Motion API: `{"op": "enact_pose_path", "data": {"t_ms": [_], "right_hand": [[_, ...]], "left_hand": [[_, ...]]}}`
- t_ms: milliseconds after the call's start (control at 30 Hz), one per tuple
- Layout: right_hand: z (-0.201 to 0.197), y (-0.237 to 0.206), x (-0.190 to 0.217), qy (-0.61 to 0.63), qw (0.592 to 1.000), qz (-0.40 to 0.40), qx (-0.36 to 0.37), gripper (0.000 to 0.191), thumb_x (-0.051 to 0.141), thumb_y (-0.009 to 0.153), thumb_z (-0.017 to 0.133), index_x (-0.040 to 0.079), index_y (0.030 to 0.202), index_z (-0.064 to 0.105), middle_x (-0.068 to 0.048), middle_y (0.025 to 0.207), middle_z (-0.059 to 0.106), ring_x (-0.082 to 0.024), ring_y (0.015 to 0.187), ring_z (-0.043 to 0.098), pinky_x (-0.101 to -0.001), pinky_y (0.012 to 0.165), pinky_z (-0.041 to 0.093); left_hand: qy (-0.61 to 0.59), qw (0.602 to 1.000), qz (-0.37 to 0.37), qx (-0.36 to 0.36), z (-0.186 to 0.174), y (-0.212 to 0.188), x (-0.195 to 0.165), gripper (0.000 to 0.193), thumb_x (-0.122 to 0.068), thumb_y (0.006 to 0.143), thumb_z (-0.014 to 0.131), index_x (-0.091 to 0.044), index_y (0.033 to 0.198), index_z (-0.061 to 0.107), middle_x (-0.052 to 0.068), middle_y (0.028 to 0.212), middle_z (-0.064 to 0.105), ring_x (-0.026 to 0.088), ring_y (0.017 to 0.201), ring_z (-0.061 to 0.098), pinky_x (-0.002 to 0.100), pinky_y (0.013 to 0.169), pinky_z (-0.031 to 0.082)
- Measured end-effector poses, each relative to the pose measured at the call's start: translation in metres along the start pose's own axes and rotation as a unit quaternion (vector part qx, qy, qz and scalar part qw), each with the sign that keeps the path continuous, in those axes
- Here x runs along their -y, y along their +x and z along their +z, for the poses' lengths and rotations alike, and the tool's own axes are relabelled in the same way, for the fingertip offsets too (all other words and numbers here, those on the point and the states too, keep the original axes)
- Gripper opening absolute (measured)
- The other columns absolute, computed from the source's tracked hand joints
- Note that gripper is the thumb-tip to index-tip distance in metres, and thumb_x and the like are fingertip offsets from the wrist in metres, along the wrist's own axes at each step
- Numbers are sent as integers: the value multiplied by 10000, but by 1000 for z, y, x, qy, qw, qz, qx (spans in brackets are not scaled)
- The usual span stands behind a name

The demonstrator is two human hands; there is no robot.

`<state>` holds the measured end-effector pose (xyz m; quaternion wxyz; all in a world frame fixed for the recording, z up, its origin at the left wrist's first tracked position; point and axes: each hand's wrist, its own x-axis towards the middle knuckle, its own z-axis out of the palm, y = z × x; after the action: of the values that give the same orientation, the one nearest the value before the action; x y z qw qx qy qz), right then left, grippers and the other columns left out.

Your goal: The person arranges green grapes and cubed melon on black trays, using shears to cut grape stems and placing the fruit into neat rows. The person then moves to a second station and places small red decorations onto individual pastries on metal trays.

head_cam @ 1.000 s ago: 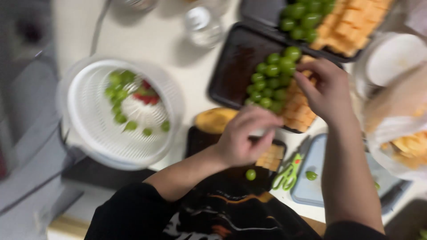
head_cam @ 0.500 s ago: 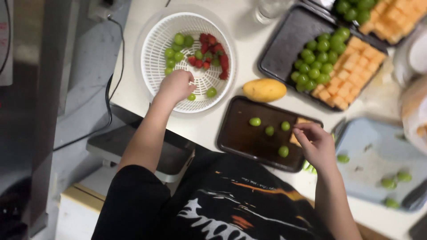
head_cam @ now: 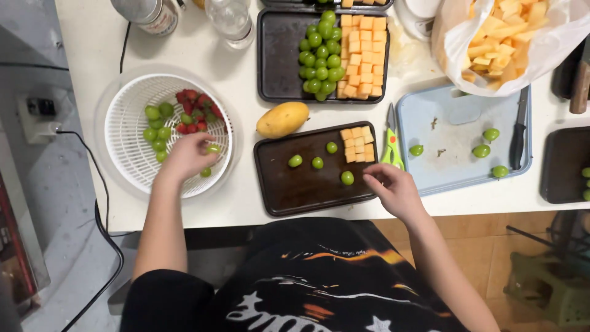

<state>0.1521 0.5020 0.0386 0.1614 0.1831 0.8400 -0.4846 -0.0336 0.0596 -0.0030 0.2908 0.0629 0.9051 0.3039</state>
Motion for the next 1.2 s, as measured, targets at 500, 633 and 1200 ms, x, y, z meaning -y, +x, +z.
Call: {"op": "enact_pose_path", "data": {"t_ms": [500, 633, 1200], "right_hand": [[-23, 37, -66, 1, 999, 24, 44, 184, 175, 886, 749, 56, 1025, 761, -30, 777, 726, -102, 650, 620, -261, 607, 506], [-15, 35, -68, 42, 993, 50, 95, 175, 169, 888, 740, 64, 1026, 758, -11, 872, 759, -99, 743, 666, -254, 672, 541], [-12, 71, -53, 70, 983, 67, 155, 151, 125, 872, 744, 60, 1008, 758, -15, 803, 708, -99, 667, 595, -253, 585, 478]], "left_hand": [[-330, 913, 168, -170, 43, 211, -204, 282, -134, 917, 773, 5, 1146, 684, 73, 1032, 771, 144, 939, 754, 276, 841, 614], [-236, 953, 113, -156, 45, 259, -216, 287, -200, 890, 775, -22, 1101, 698, 70, 966, 779, 152, 837, 751, 289, 782, 605], [-145, 971, 168, -90, 56, 286, -205, 248, -158, 874, 780, -58, 1102, 773, 80, 1032, 714, 162, 842, 731, 302, 796, 592]]}}
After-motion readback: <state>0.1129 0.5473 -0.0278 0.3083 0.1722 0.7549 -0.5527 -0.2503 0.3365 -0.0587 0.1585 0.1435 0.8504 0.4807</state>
